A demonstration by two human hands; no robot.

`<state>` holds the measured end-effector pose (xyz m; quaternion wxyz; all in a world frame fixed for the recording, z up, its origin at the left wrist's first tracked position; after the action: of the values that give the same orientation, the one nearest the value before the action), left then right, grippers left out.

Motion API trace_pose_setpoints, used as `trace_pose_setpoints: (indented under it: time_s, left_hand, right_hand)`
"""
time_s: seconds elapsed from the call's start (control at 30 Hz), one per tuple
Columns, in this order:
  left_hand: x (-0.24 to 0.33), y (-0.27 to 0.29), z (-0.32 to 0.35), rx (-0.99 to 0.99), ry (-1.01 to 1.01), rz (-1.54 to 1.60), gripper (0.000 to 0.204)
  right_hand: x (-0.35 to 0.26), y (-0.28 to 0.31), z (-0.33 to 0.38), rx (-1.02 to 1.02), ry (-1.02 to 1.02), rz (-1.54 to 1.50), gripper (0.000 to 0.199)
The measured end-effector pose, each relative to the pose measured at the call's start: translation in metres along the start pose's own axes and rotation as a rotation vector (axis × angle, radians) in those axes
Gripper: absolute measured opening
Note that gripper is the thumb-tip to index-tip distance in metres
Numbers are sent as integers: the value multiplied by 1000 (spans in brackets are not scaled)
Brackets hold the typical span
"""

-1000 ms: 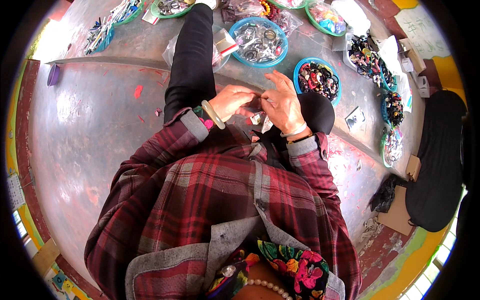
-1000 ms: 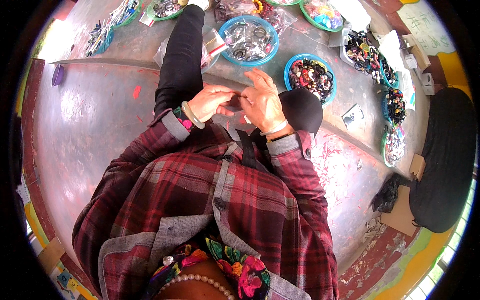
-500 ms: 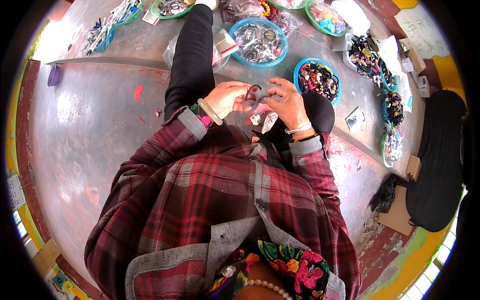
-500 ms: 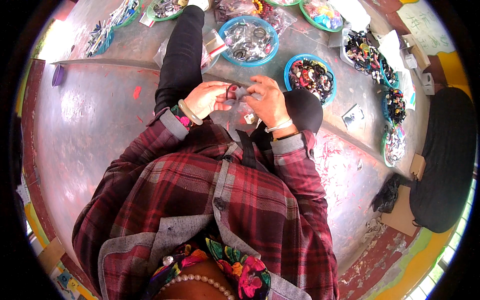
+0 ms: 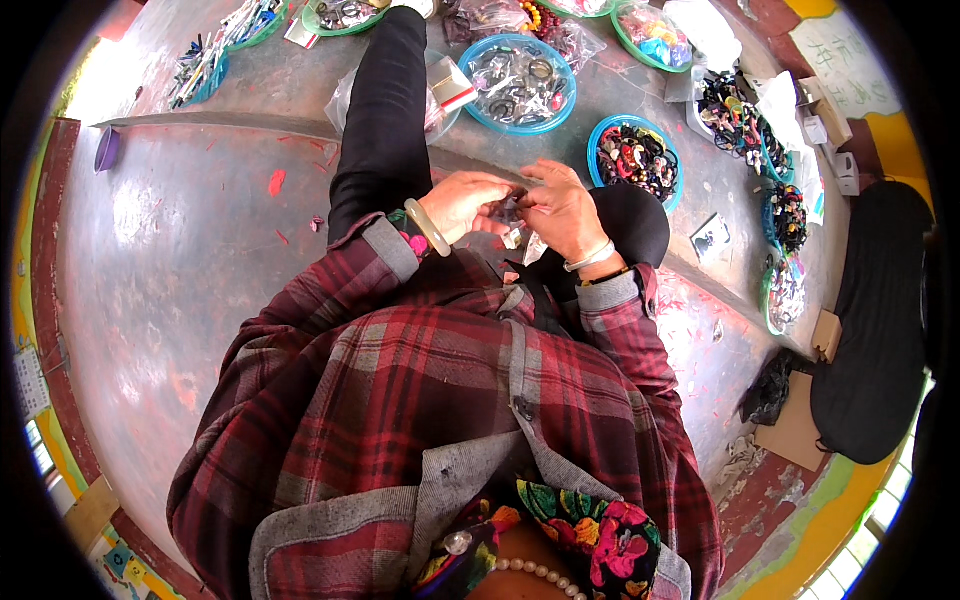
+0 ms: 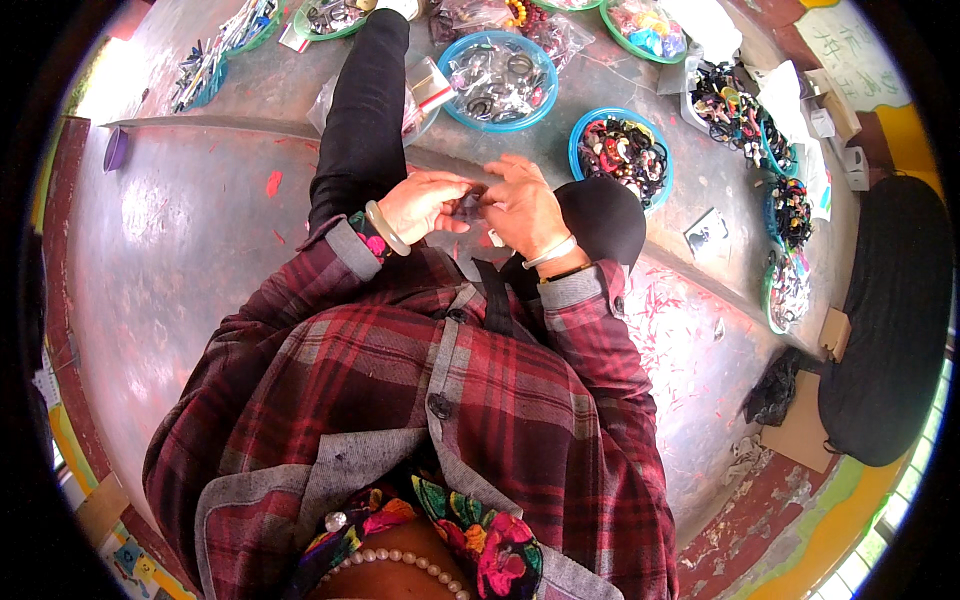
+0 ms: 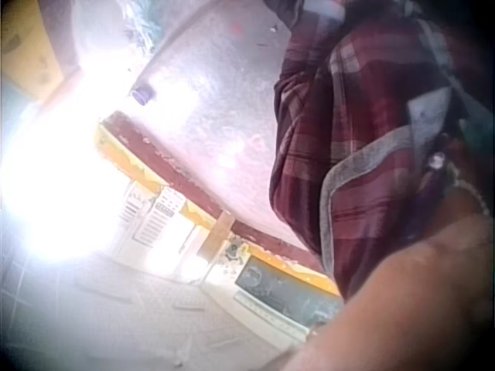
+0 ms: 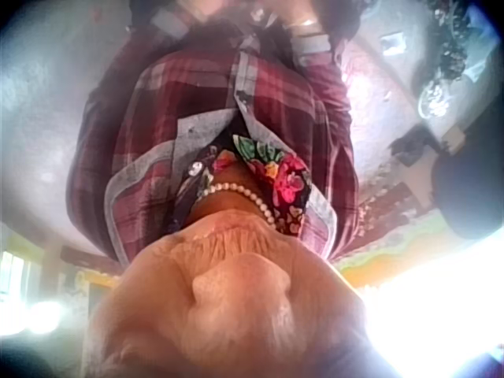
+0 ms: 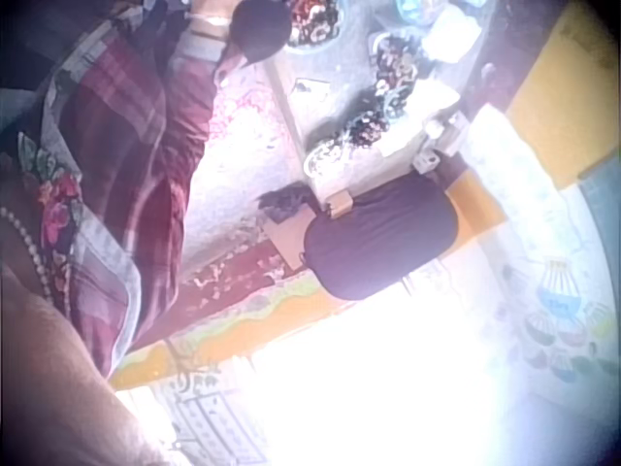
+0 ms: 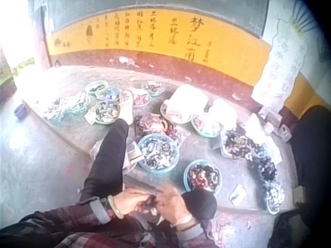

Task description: The person sits on the floor and packs small hair accessories into clear plastic bags. They pick up items from blue bowls, place them into bags, and seal them. The person handles hair ties and clips one by one, organizing them into individual packages.

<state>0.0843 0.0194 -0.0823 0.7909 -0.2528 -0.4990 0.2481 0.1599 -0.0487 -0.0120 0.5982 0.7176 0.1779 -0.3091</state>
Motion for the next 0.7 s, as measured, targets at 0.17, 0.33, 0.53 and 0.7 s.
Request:
trace_pose_setpoints:
  time_s: [0.17,0.33,0.53,0.7]
  left_hand:
    - [2,0,2,30,-10,0,29]
    - [4,-3,2,-24,-30,65,26]
    - [3,-5,2,-53,-46,78,24]
    - [5,-11,3,-44,-49,60,25]
  right_hand:
    - [-2,4,1,39,-11,-34,12]
    - [-4,19,0,166,-132,-160,16]
    - [-6,18,3,202,-28,-208,17]
    - [-6,18,4,214,0,-215,12]
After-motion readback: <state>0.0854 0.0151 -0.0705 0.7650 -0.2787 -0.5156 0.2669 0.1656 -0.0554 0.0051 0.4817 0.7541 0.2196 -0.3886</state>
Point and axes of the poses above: each hand's wrist, its own z-axis away from the middle knuckle, its own y-axis out of the back of the hand, x = y × z, the point moved 9 cm from there along -z, towards the middle knuckle, and after that the axes turned 11 degrees about -x, right-handed, at the moved point
